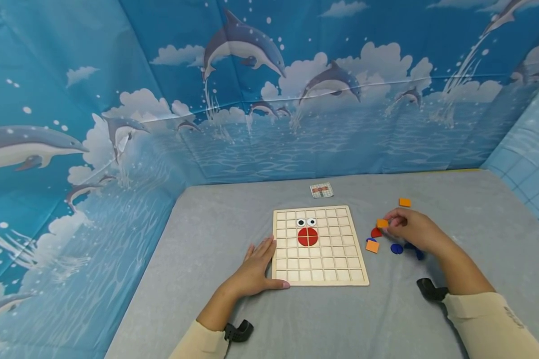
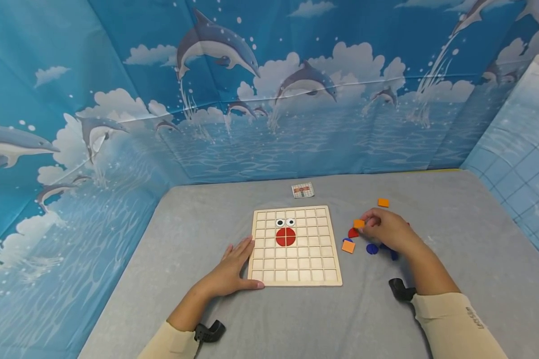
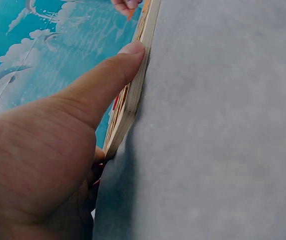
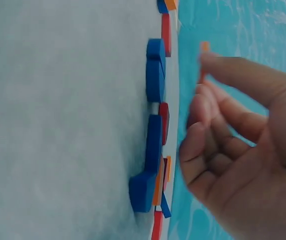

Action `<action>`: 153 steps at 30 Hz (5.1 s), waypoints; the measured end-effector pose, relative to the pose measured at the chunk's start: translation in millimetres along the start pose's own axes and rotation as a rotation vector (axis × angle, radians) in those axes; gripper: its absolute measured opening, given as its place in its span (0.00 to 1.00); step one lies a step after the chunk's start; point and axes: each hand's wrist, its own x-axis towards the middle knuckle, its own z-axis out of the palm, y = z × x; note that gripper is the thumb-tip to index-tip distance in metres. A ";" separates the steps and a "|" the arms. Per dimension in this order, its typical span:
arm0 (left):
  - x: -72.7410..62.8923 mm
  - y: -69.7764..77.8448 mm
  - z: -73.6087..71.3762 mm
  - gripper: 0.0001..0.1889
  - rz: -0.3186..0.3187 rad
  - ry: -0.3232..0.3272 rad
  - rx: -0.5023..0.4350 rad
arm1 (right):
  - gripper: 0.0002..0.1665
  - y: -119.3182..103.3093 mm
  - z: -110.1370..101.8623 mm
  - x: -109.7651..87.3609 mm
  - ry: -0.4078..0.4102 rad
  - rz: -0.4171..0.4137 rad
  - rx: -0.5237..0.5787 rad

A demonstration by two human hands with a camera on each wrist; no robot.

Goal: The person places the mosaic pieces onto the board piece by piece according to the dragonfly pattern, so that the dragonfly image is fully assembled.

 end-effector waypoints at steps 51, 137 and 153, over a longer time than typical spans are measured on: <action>-0.9 1.4 -0.4 0.62 0.002 0.002 -0.008 | 0.13 -87.3 69.1 33.2 -0.103 -0.201 0.007; 0.4 -1.6 0.8 0.62 0.005 0.002 0.007 | 0.21 -22.0 18.6 -20.5 -0.162 -0.169 0.084; 0.2 -1.5 1.2 0.63 0.006 0.002 0.010 | 0.23 -16.5 22.0 -22.1 -0.198 -0.200 -0.006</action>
